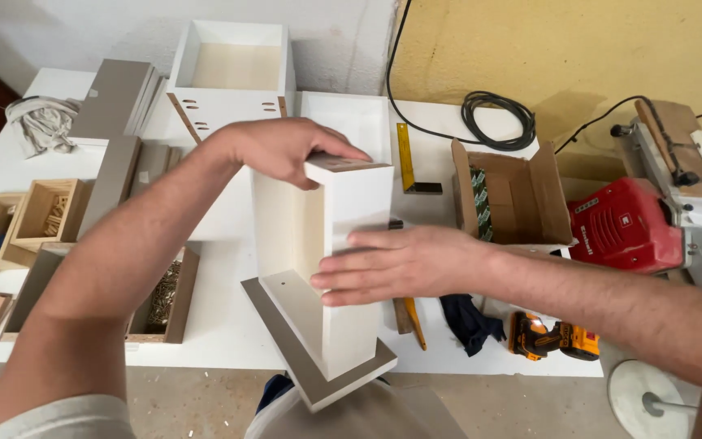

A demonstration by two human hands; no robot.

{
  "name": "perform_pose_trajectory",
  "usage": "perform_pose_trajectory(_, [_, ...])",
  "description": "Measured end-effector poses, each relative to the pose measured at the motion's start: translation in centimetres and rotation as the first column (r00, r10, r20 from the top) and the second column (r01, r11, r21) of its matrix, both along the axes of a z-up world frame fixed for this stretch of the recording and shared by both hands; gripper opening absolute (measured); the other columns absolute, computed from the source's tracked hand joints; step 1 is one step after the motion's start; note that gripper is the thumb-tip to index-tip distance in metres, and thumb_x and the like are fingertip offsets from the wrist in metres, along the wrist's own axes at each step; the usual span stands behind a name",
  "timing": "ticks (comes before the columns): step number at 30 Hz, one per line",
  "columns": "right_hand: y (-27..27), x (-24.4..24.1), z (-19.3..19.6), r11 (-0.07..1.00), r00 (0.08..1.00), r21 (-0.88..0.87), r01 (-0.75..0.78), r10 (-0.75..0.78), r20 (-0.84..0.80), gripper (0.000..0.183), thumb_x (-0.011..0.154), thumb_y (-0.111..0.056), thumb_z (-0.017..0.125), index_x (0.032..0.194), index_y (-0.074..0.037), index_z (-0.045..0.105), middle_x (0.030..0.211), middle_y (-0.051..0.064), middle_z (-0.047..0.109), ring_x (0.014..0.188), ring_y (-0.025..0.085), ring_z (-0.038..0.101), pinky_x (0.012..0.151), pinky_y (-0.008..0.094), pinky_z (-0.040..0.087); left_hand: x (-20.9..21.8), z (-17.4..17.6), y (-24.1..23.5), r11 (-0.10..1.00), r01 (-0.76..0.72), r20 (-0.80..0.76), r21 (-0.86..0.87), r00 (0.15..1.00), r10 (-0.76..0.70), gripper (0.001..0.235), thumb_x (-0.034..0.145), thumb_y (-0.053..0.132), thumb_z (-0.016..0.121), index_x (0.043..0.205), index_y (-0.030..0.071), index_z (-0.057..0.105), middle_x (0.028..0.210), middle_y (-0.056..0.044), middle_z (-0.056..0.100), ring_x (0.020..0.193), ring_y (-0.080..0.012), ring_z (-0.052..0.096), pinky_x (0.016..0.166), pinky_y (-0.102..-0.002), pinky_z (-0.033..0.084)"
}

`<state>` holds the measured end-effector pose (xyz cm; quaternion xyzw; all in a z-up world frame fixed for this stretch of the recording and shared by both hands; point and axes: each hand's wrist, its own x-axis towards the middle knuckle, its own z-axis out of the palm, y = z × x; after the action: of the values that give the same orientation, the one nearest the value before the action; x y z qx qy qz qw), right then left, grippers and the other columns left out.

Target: Assembling wooden drawer units using a power drill and screws on a workbench.

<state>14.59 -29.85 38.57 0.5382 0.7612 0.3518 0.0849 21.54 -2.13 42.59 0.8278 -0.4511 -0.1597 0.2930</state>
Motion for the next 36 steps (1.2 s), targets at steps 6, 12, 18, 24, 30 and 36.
perform_pose_trajectory(6, [6.7, -0.9, 0.5, 0.983, 0.966, -0.077, -0.166, 0.147, -0.215, 0.023, 0.104, -0.009, 0.044, 0.116, -0.004, 0.063, 0.106, 0.014, 0.059, 0.106, 0.039, 0.059, 0.111, 0.06, 0.043, 3.2, 0.2, -0.9, 0.978, 0.191, 0.04, 0.078, 0.98, -0.195, 0.067, 0.08, 0.012, 0.077, 0.144, 0.023, 0.061, 0.128, -0.002, 0.074, 0.119, -0.0281, 0.068, 0.105, -0.045, 0.05])
perform_pose_trajectory(12, [6.4, 1.1, 2.3, 0.852, 0.798, -0.48, 0.207, -0.431, -0.421, 0.099, 0.056, -0.012, 0.094, 0.143, -0.004, 0.048, 0.129, 0.014, 0.06, 0.121, 0.035, 0.055, 0.114, 0.049, 0.034, -0.1, -2.6, 6.2, 0.932, -0.354, -0.117, -0.074, 0.931, 0.345, 0.074, 0.095, 0.054, 0.065, 0.154, 0.013, 0.047, 0.15, -0.018, 0.056, 0.143, -0.0346, 0.048, 0.115, -0.054, 0.038])
perform_pose_trajectory(18, [6.4, 0.7, -1.8, 0.556, 0.147, -0.734, 0.389, -0.824, -0.546, 0.102, 0.069, -0.04, 0.089, 0.153, -0.013, 0.037, 0.143, 0.009, 0.054, 0.132, 0.034, 0.054, 0.114, 0.049, 0.04, -10.5, -16.5, 14.3, 0.612, -0.626, -0.639, -0.483, 0.73, 0.242, 0.108, 0.098, 0.078, 0.011, 0.123, -0.006, 0.073, 0.092, -0.02, 0.076, 0.108, -0.0276, 0.071, 0.106, -0.04, 0.047])
perform_pose_trajectory(24, [8.4, 0.1, -8.3, 0.454, -0.073, -0.788, 0.415, -0.847, -0.526, 0.101, 0.066, -0.046, 0.087, 0.151, -0.017, 0.041, 0.139, 0.006, 0.057, 0.131, 0.031, 0.057, 0.113, 0.045, 0.044, -10.9, -26.7, 10.4, 0.317, -0.881, -0.709, -0.351, 0.471, 0.525, 0.086, 0.1, 0.075, 0.003, 0.123, 0.021, 0.067, 0.107, -0.009, 0.069, 0.104, -0.0248, 0.067, 0.094, -0.042, 0.052])
perform_pose_trajectory(30, [10.1, -0.5, -10.8, 0.427, -0.107, -0.798, 0.426, -0.852, -0.513, 0.105, 0.066, -0.056, 0.084, 0.153, -0.017, 0.04, 0.143, 0.008, 0.055, 0.134, 0.031, 0.055, 0.113, 0.045, 0.044, -10.8, -28.2, 11.1, 0.299, -0.873, -0.707, -0.385, 0.487, 0.513, 0.085, 0.104, 0.069, 0.001, 0.124, 0.016, 0.065, 0.097, -0.005, 0.058, 0.101, -0.0214, 0.061, 0.088, -0.038, 0.053])
perform_pose_trajectory(36, [11.1, -0.2, -12.5, 0.448, -0.061, -0.783, 0.43, -0.852, -0.52, 0.103, 0.068, -0.052, 0.085, 0.152, -0.014, 0.041, 0.142, 0.01, 0.056, 0.134, 0.033, 0.056, 0.113, 0.047, 0.044, -10.1, -30.4, 12.0, 0.3, -0.859, -0.686, -0.415, 0.512, 0.517, 0.085, 0.103, 0.071, 0.004, 0.125, 0.014, 0.063, 0.095, -0.004, 0.055, 0.103, -0.0222, 0.059, 0.091, -0.039, 0.052])
